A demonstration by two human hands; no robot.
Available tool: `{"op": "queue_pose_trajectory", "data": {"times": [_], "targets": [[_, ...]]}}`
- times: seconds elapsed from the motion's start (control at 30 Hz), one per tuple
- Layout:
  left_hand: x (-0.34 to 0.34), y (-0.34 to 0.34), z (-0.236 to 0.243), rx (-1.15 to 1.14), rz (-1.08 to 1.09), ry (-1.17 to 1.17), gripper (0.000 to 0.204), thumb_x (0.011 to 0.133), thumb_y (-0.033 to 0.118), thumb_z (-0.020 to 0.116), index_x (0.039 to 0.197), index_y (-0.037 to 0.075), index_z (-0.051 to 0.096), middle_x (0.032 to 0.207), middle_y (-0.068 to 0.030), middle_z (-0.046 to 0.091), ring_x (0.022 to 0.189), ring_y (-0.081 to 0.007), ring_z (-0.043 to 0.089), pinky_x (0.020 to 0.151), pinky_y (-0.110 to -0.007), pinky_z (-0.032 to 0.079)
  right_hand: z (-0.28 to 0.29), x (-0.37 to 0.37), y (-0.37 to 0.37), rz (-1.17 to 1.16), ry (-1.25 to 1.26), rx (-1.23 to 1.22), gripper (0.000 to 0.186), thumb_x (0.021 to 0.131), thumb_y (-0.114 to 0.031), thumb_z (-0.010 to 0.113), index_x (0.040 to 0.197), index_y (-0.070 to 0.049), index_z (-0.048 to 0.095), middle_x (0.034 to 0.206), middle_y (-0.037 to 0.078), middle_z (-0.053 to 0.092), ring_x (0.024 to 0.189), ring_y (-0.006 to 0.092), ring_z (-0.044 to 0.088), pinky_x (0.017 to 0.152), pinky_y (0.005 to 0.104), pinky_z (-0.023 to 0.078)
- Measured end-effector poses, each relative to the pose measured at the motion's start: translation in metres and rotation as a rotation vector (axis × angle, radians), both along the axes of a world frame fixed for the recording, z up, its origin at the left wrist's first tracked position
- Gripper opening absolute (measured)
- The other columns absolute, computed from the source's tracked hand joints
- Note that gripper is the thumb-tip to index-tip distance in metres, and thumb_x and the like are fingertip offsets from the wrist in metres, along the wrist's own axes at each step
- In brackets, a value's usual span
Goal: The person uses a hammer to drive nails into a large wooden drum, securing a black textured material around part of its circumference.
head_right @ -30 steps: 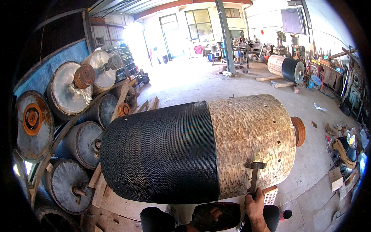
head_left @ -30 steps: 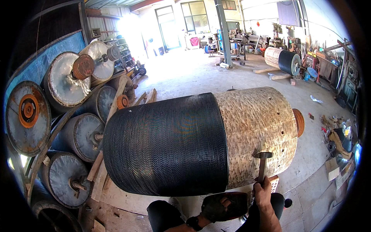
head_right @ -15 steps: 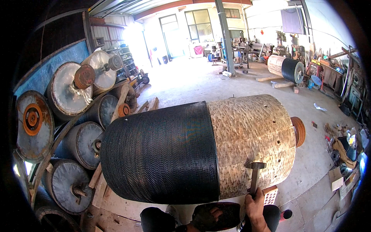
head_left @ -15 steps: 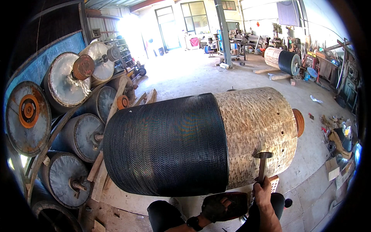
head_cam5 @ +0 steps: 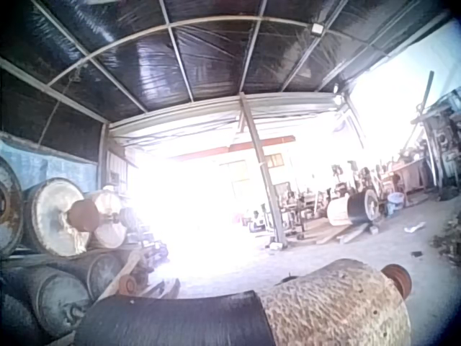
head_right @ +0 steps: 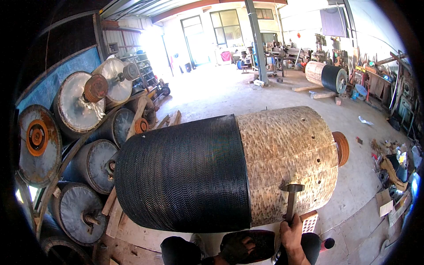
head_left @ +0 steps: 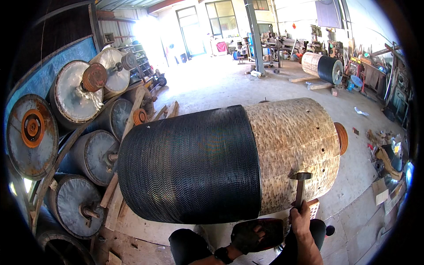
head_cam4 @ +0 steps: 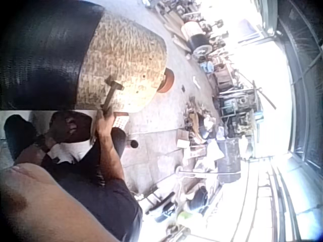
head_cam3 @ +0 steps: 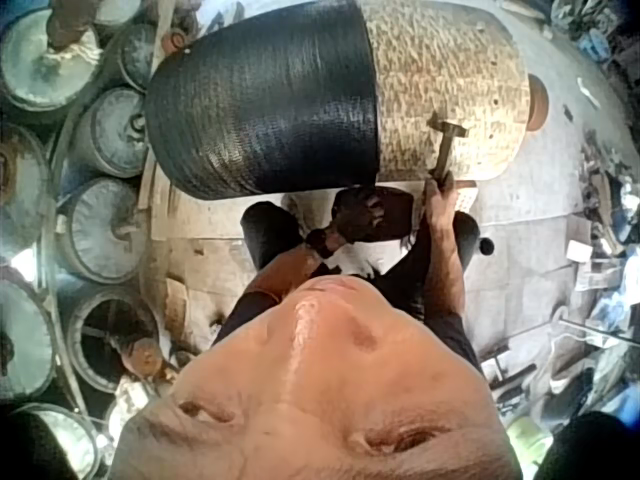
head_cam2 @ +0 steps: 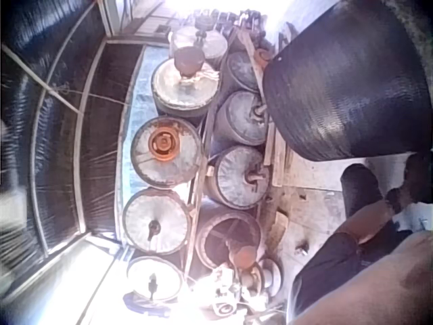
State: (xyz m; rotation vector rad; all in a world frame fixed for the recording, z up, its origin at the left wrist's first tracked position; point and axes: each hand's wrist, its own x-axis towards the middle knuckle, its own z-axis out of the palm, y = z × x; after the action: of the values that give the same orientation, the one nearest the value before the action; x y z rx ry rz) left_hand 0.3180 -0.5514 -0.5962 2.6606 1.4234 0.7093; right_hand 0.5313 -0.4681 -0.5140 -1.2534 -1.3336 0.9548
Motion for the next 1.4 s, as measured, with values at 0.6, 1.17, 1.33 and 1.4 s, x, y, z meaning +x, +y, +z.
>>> {"op": "queue_pose_trajectory", "data": {"times": [0.6,1.17,1.33,1.4], "targets": [[0.020,-0.017,0.044,0.128,0.169,-0.127,0.018,0.085,0.017,0.061,0.096,0.002,0.057,0.094,-0.0157,0.061,0.091,-0.0364,0.061,0.077,-0.048,0.049,-0.004,0.005,-0.004,-0.059,-0.125,0.014,0.024,0.080,-0.005,0.057,0.102,0.005,0.059,0.094,0.015,0.060,0.089,0.0230,0.057,0.081,0.0353,0.048],[-0.056,0.107,0.159,0.760,0.353,-0.280,0.033,0.079,-0.004,0.067,0.110,0.009,0.065,0.102,-0.0119,0.060,0.089,-0.0312,0.059,0.078,-0.046,0.049,0.001,0.000,0.004,-0.088,-0.196,0.098,0.015,0.082,-0.005,0.060,0.094,0.003,0.060,0.087,0.018,0.058,0.078,0.0291,0.057,0.073,0.0394,0.047],[-0.079,0.137,0.176,0.898,0.371,-0.069,0.034,0.079,-0.003,0.071,0.109,0.011,0.066,0.107,-0.0101,0.062,0.093,-0.0306,0.062,0.080,-0.046,0.051,0.008,-0.003,-0.002,-0.072,-0.107,0.083,0.014,0.085,-0.004,0.061,0.097,0.002,0.058,0.084,0.015,0.059,0.076,0.0221,0.057,0.069,0.0348,0.047],[-0.079,0.138,0.176,0.890,0.384,0.014,0.038,0.076,-0.002,0.072,0.111,0.011,0.067,0.109,-0.0093,0.061,0.093,-0.0298,0.062,0.079,-0.046,0.051,0.014,-0.005,-0.007,-0.074,-0.034,0.060,0.013,0.087,-0.004,0.061,0.098,0.002,0.057,0.082,0.012,0.059,0.076,0.0174,0.057,0.067,0.0320,0.046]]}}
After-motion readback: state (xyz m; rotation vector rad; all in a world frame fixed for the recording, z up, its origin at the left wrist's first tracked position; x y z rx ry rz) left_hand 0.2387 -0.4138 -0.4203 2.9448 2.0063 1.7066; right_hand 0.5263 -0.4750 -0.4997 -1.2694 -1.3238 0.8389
